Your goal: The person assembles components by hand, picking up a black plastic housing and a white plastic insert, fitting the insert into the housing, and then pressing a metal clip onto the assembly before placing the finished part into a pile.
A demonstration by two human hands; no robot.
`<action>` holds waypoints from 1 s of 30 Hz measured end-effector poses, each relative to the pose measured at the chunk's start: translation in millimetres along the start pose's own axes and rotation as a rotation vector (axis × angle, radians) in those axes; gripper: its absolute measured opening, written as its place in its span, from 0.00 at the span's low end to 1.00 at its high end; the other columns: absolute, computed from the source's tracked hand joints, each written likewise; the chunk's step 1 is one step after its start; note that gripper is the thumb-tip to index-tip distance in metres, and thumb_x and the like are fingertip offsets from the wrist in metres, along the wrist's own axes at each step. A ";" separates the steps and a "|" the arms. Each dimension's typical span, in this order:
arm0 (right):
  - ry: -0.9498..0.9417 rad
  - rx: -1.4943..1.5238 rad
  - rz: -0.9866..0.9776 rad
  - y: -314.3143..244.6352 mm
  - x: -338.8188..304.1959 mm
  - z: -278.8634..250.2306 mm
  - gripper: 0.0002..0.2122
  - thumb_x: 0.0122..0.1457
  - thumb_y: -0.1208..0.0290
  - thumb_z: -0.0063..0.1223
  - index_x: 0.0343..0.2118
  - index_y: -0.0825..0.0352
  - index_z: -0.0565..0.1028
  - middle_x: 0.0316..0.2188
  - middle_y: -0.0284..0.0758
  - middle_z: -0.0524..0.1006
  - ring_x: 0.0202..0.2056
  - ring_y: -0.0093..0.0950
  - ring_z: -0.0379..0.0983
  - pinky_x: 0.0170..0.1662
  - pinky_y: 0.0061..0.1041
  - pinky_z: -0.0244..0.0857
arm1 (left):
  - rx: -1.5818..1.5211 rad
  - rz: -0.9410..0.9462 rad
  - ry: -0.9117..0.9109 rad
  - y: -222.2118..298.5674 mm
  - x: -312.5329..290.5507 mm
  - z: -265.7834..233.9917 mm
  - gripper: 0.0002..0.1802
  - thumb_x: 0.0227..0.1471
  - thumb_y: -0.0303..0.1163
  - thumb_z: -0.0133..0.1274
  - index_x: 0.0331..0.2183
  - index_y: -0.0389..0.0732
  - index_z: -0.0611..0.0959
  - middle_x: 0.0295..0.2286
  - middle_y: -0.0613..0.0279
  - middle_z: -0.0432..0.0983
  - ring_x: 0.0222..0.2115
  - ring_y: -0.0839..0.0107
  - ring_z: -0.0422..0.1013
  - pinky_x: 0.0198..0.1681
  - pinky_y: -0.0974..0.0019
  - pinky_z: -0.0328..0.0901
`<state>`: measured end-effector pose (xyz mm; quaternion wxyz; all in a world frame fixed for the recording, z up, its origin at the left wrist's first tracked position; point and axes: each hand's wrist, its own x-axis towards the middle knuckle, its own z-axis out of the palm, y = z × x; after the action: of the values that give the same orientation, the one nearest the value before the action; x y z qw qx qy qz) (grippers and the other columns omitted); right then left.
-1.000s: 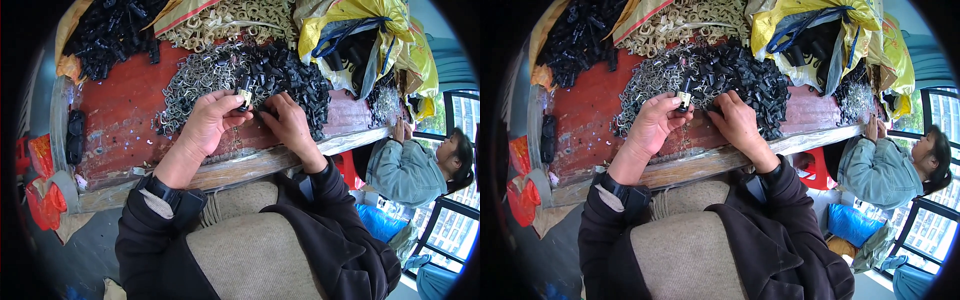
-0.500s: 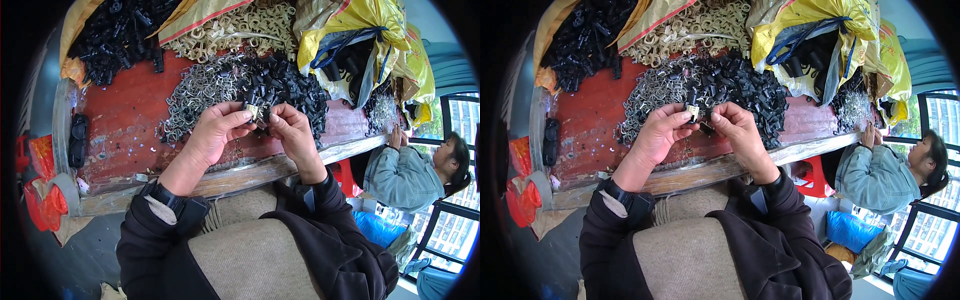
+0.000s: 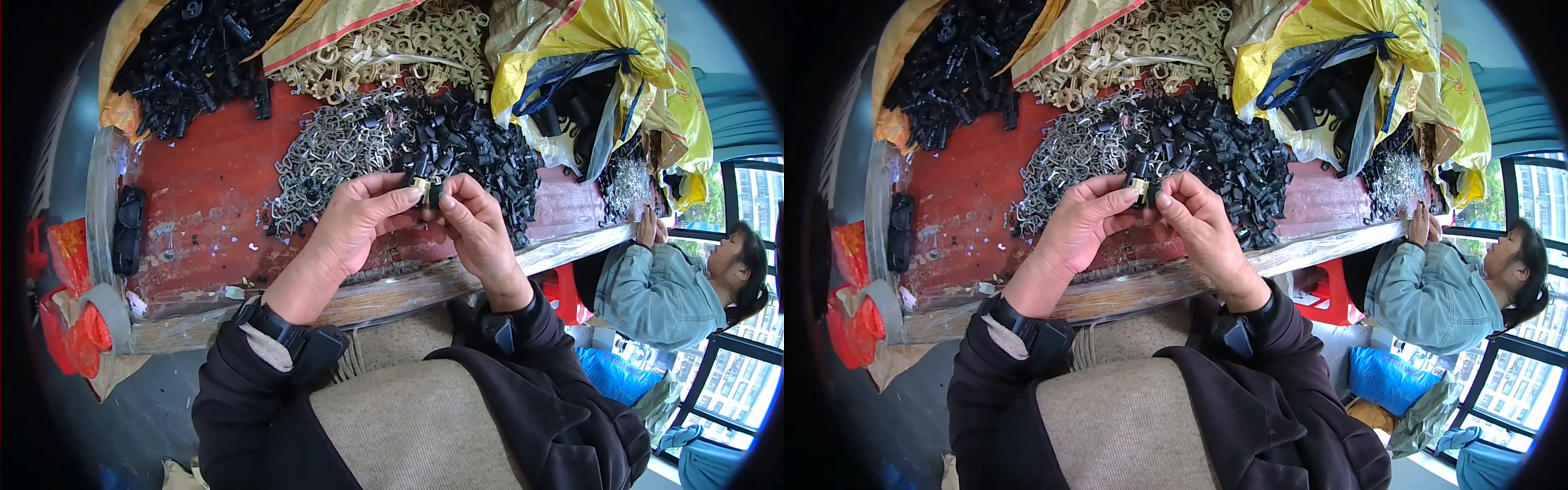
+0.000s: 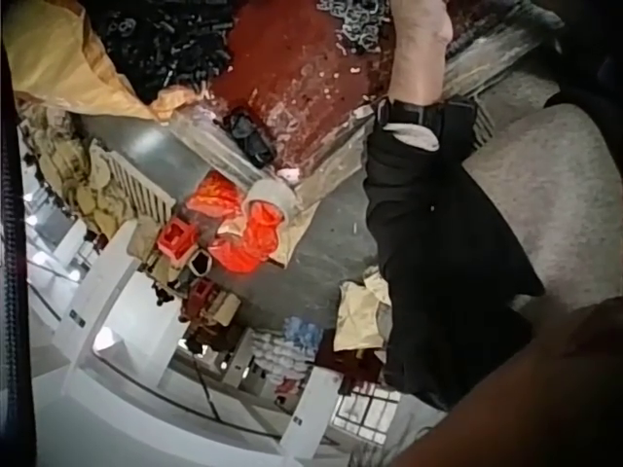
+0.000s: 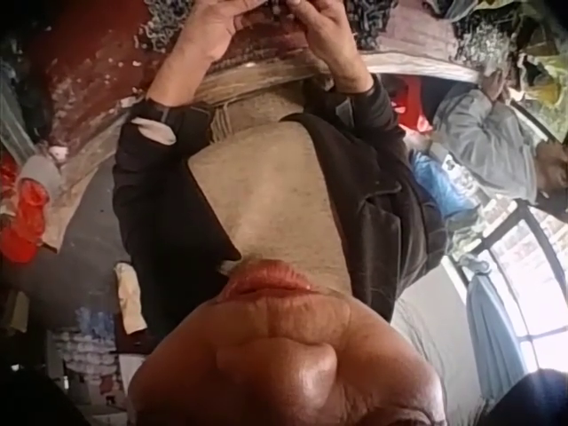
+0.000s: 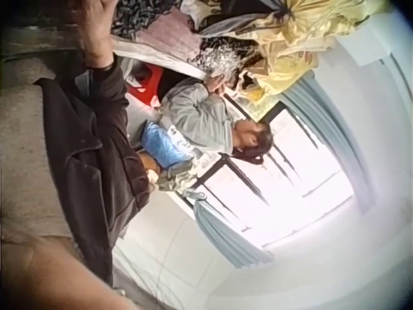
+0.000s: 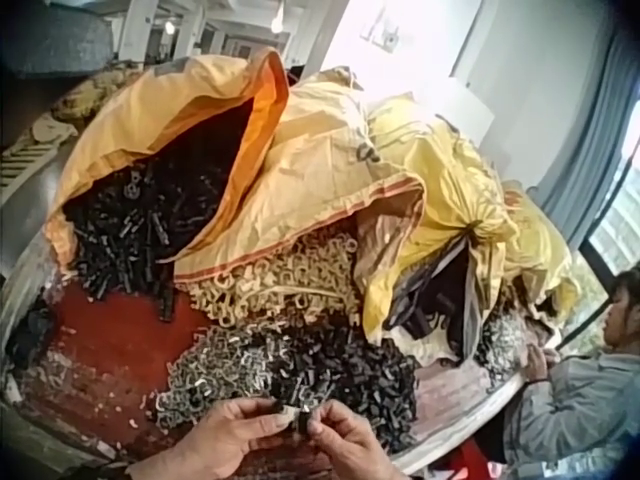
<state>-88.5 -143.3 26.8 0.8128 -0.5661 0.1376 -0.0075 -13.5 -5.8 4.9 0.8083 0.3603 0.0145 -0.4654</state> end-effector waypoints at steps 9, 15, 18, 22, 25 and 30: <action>-0.197 -0.344 0.093 -10.6 0.7 -8.0 0.07 0.52 0.72 0.44 0.30 0.69 0.64 0.22 0.28 0.67 0.22 0.12 0.61 0.23 0.08 0.55 | 0.023 0.003 0.009 -2.7 2.3 -1.6 0.13 0.42 0.27 0.50 0.34 0.34 0.73 0.28 0.62 0.71 0.28 0.75 0.69 0.33 0.74 0.65; -0.020 -0.434 -0.192 0.8 4.0 -2.7 0.08 0.49 0.77 0.48 0.32 0.72 0.65 0.22 0.26 0.65 0.23 0.11 0.59 0.24 0.08 0.54 | 0.069 -0.045 0.019 -2.2 1.6 -1.7 0.11 0.43 0.28 0.50 0.33 0.35 0.74 0.28 0.63 0.71 0.28 0.76 0.69 0.32 0.75 0.65; 0.031 -0.479 -0.282 6.5 5.3 -4.3 0.11 0.47 0.79 0.49 0.34 0.72 0.65 0.22 0.26 0.65 0.22 0.11 0.59 0.24 0.08 0.53 | 0.051 -0.076 0.004 -1.5 -0.2 -2.5 0.11 0.42 0.29 0.51 0.32 0.36 0.75 0.28 0.65 0.72 0.27 0.77 0.68 0.32 0.75 0.64; 0.052 -0.653 -0.382 8.8 5.7 -5.6 0.13 0.46 0.80 0.51 0.37 0.73 0.67 0.21 0.26 0.65 0.22 0.12 0.59 0.24 0.09 0.54 | 0.027 -0.102 0.000 -1.2 -1.1 -2.8 0.11 0.42 0.30 0.51 0.32 0.37 0.75 0.27 0.66 0.72 0.27 0.78 0.68 0.31 0.76 0.64; 0.056 -0.789 -0.451 8.8 4.5 -5.6 0.14 0.45 0.80 0.52 0.37 0.72 0.68 0.20 0.27 0.65 0.22 0.13 0.60 0.24 0.10 0.55 | 0.015 -0.111 -0.004 -2.9 -0.8 -4.0 0.11 0.43 0.30 0.50 0.32 0.37 0.75 0.27 0.66 0.72 0.27 0.78 0.68 0.31 0.76 0.64; 0.089 -0.976 -0.539 8.2 -1.3 -5.6 0.14 0.41 0.78 0.55 0.35 0.69 0.71 0.19 0.30 0.66 0.20 0.16 0.61 0.22 0.13 0.56 | 0.039 -0.142 -0.043 -4.6 -1.2 -3.7 0.09 0.44 0.31 0.49 0.31 0.38 0.75 0.26 0.66 0.72 0.26 0.79 0.68 0.30 0.77 0.64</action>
<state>-92.2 -145.3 17.8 0.4194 -0.8909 0.0099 -0.1743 -16.6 -4.1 -0.1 0.7661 0.3640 0.0137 -0.5295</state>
